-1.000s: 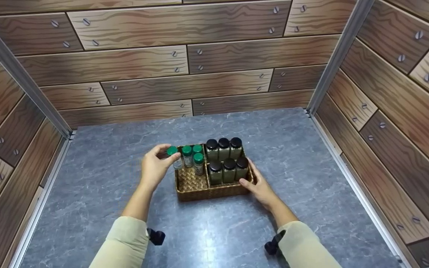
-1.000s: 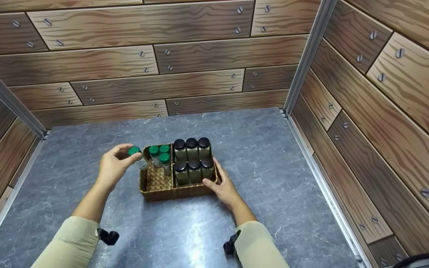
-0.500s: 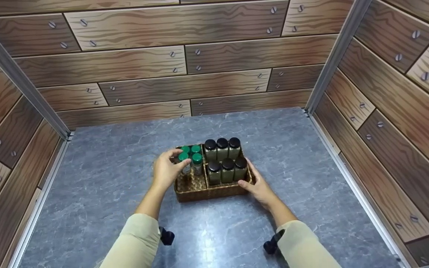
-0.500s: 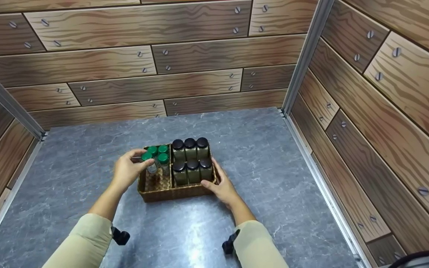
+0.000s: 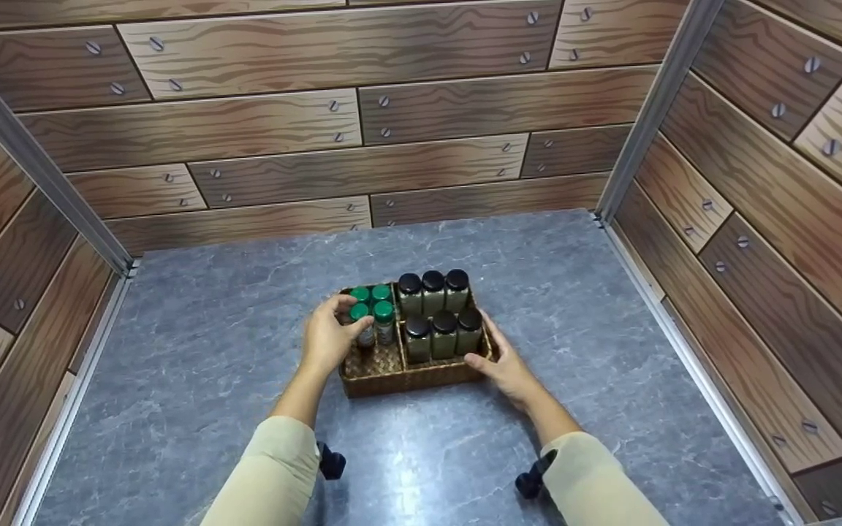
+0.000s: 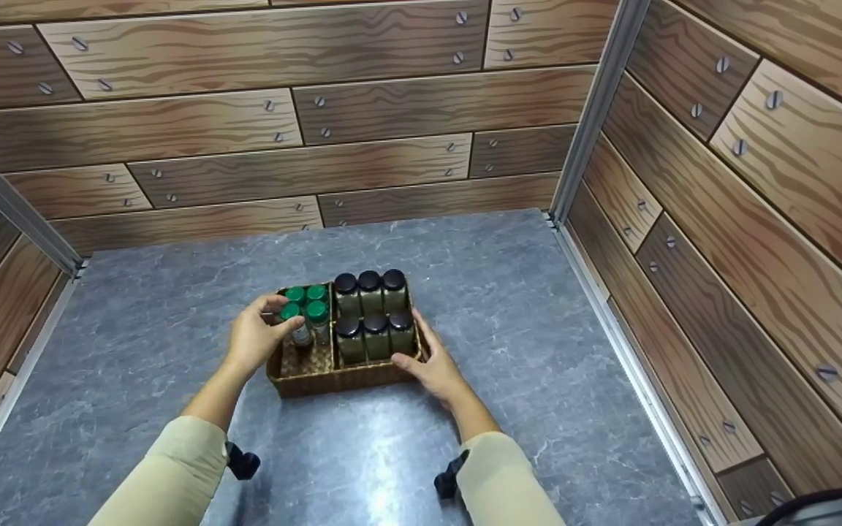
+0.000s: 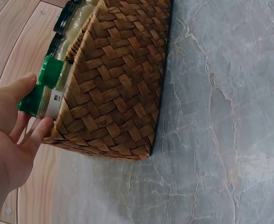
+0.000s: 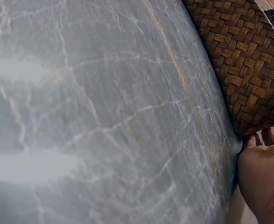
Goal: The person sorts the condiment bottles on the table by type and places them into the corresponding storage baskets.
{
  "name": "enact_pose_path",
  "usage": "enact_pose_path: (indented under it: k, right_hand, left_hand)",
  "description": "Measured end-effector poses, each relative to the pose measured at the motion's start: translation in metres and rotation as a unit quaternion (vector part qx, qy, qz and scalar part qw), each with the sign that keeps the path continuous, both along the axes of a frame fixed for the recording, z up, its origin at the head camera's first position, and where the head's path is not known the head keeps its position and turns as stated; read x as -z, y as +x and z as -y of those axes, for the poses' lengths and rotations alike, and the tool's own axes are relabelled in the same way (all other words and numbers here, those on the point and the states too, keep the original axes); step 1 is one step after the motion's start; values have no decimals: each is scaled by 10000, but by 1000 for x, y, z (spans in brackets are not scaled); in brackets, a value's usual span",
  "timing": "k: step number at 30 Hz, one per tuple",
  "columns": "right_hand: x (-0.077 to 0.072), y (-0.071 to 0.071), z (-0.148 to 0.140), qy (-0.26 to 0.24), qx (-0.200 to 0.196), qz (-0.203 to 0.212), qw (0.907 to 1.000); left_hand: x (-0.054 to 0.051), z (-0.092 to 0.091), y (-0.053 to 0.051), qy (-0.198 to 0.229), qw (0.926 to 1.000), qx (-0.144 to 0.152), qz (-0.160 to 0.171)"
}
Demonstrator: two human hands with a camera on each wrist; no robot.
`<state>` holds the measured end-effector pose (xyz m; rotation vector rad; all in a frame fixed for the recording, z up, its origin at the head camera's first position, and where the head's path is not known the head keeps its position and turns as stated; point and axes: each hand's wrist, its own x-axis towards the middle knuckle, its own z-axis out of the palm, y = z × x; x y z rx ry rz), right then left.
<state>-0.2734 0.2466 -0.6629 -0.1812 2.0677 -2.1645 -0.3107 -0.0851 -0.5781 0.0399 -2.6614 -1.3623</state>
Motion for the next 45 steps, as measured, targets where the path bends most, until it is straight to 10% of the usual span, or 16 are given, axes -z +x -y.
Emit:
enact_pose_path:
  k: [20, 45]
  right_hand:
    - [0, 1, -1, -14, -85, -49, 10000]
    - [3, -7, 2, 6, -52, -9, 10000]
  left_hand:
    - [14, -5, -2, -758, 9929, -126, -904]
    - [15, -10, -5, -926, 9931, -384, -612]
